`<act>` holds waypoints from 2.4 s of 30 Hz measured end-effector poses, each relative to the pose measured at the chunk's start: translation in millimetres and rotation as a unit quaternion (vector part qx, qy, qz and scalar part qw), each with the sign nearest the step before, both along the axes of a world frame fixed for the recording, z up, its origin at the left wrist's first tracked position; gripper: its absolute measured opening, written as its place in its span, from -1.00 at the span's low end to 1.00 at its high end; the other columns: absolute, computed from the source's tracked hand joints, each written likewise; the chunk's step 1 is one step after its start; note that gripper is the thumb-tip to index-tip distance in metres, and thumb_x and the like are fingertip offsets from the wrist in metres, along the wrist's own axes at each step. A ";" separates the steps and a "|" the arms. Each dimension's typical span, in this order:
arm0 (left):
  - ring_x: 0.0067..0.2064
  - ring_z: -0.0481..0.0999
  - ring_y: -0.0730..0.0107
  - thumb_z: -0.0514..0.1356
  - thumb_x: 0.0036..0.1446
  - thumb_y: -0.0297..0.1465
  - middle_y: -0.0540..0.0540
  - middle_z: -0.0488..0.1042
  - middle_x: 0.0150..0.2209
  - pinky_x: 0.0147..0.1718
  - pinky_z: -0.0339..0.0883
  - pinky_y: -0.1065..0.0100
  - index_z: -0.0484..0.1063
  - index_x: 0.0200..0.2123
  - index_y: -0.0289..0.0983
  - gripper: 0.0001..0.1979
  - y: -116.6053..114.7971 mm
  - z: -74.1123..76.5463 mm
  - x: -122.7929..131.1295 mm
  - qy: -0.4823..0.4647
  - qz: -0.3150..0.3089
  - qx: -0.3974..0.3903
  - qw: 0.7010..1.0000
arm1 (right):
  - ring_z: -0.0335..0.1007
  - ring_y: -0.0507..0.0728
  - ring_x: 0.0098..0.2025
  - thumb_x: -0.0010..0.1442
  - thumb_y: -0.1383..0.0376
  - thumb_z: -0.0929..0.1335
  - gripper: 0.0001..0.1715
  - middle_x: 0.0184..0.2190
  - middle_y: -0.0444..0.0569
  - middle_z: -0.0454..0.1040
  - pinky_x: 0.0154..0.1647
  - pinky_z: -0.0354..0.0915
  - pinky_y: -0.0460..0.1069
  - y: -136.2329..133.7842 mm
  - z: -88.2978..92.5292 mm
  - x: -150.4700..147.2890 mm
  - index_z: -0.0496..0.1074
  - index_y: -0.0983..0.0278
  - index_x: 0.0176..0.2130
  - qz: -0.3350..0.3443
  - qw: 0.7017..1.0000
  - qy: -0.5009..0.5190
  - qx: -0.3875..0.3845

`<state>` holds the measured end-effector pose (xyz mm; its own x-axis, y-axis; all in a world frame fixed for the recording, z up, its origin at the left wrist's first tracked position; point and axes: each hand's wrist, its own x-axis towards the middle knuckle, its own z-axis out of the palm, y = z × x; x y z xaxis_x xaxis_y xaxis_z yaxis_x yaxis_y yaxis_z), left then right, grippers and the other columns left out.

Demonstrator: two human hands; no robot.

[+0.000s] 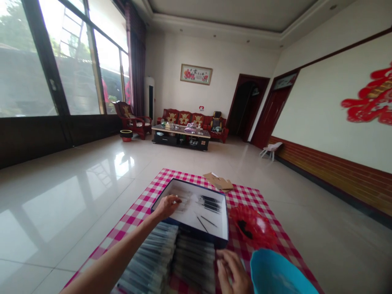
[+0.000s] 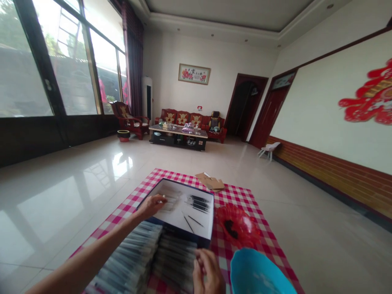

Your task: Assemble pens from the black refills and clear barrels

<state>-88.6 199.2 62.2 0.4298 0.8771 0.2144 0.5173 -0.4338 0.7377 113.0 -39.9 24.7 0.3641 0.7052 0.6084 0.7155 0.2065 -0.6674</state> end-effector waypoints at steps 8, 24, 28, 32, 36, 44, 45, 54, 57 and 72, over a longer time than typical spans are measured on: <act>-0.54 0.47 0.53 0.00 -0.09 -0.62 -0.12 0.55 -0.28 -0.62 0.31 0.52 0.14 0.22 -0.28 -0.29 -15.2 -10.0 11.3 -0.130 -0.041 -0.163 0.977 | 0.50 0.09 -0.22 0.10 0.46 0.30 -0.78 -0.35 -0.02 0.59 -0.16 0.31 -0.10 140.2 53.1 6.6 0.54 0.24 -0.38 0.067 0.929 -0.196 -0.308; -0.62 0.32 0.54 0.06 0.04 -0.37 0.04 0.40 -0.59 -0.62 0.16 0.51 0.47 -0.20 -0.35 -0.70 -50.5 2.6 3.9 -0.192 -0.004 -0.148 0.970 | 0.46 0.11 -0.25 0.16 0.30 0.34 -0.87 -0.35 0.01 0.53 -0.14 0.31 0.03 186.2 27.0 0.6 0.46 0.33 -0.36 0.028 0.937 -0.136 -0.321; -0.60 0.31 0.51 0.08 0.01 -0.37 0.04 0.39 -0.60 -0.60 0.15 0.49 0.48 -0.28 -0.34 -0.74 -70.7 10.1 9.6 -0.194 -0.009 -0.133 0.972 | 0.47 0.13 -0.31 0.15 0.22 0.26 -0.75 -0.40 0.01 0.55 -0.22 0.31 -0.02 165.9 57.7 3.4 0.45 0.30 -0.29 0.043 0.979 -0.034 -0.197; -0.61 0.23 0.51 0.06 0.09 -0.30 0.09 0.27 -0.66 -0.59 0.10 0.48 0.45 -0.05 -0.36 -0.60 -101.8 14.2 21.1 -0.202 -0.036 -0.120 0.971 | 0.46 0.09 -0.41 0.20 0.10 0.19 -0.46 -0.36 -0.03 0.52 -0.41 0.36 -0.05 122.2 78.1 4.5 0.23 0.33 0.07 0.052 0.989 0.084 -0.111; -0.62 0.17 0.53 0.05 0.15 -0.29 0.10 0.22 -0.67 -0.61 0.06 0.49 0.45 0.00 -0.31 -0.59 -136.0 11.1 30.5 -0.187 -0.096 -0.127 0.969 | 0.42 0.06 -0.43 0.10 0.09 0.34 -0.25 -0.36 -0.08 0.50 -0.43 0.36 -0.06 68.5 81.9 4.6 0.09 0.25 0.20 0.073 0.954 0.291 -0.011; -0.56 0.31 0.46 0.03 0.13 -0.37 0.01 0.40 -0.60 -0.53 0.17 0.48 0.50 -0.06 -0.29 -0.63 -172.0 7.3 42.1 -0.151 -0.133 -0.107 0.974 | 0.43 0.09 -0.32 0.05 0.05 0.39 -0.18 -0.28 -0.08 0.48 -0.36 0.37 -0.06 17.0 68.2 10.2 0.10 0.19 0.21 0.009 0.921 0.389 0.029; -0.56 0.31 0.46 0.02 0.13 -0.37 0.02 0.40 -0.60 -0.53 0.18 0.48 0.49 -0.06 -0.30 -0.63 -174.4 8.3 43.9 -0.152 -0.139 -0.105 0.973 | 0.43 0.09 -0.33 0.06 0.05 0.39 -0.19 -0.28 -0.08 0.48 -0.36 0.37 -0.06 15.1 66.9 9.7 0.10 0.19 0.21 0.009 0.922 0.386 0.027; -0.60 0.22 0.50 0.02 0.08 -0.43 0.07 0.30 -0.64 -0.58 0.10 0.50 0.52 -0.14 -0.30 -0.66 -186.9 -1.7 53.8 -0.135 -0.147 -0.108 0.974 | 0.45 0.10 -0.37 0.07 0.05 0.37 -0.19 -0.37 -0.10 0.49 -0.38 0.37 -0.04 -2.8 55.1 -2.6 0.09 0.25 0.21 0.000 0.930 0.368 0.017; -0.59 0.17 0.51 0.02 0.11 -0.42 0.08 0.22 -0.65 -0.61 0.04 0.51 0.53 -0.26 -0.28 -0.72 -191.4 -4.4 53.1 -0.127 -0.163 -0.104 0.973 | 0.44 0.09 -0.42 0.07 0.04 0.36 -0.22 -0.41 -0.11 0.50 -0.42 0.37 -0.05 -5.7 48.7 -0.8 0.12 0.28 0.17 -0.005 0.925 0.379 0.012; -0.61 0.11 0.56 0.08 0.15 -0.17 0.06 0.26 -0.65 -0.61 0.05 0.51 0.50 -0.14 -0.40 -0.57 -191.0 -35.9 79.1 -0.240 -0.194 -0.184 0.933 | 0.50 0.18 -0.23 0.10 0.06 0.35 -0.61 -0.29 0.02 0.56 -0.24 0.40 -0.01 -12.4 20.4 -3.7 0.46 0.27 -0.18 0.001 0.961 0.275 -0.007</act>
<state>-9.5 8.2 26.2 0.6630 0.7271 0.1786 -0.0538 -0.1916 0.9800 109.3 -52.4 45.2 0.6266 0.7131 0.3143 0.2536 0.1949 -0.9475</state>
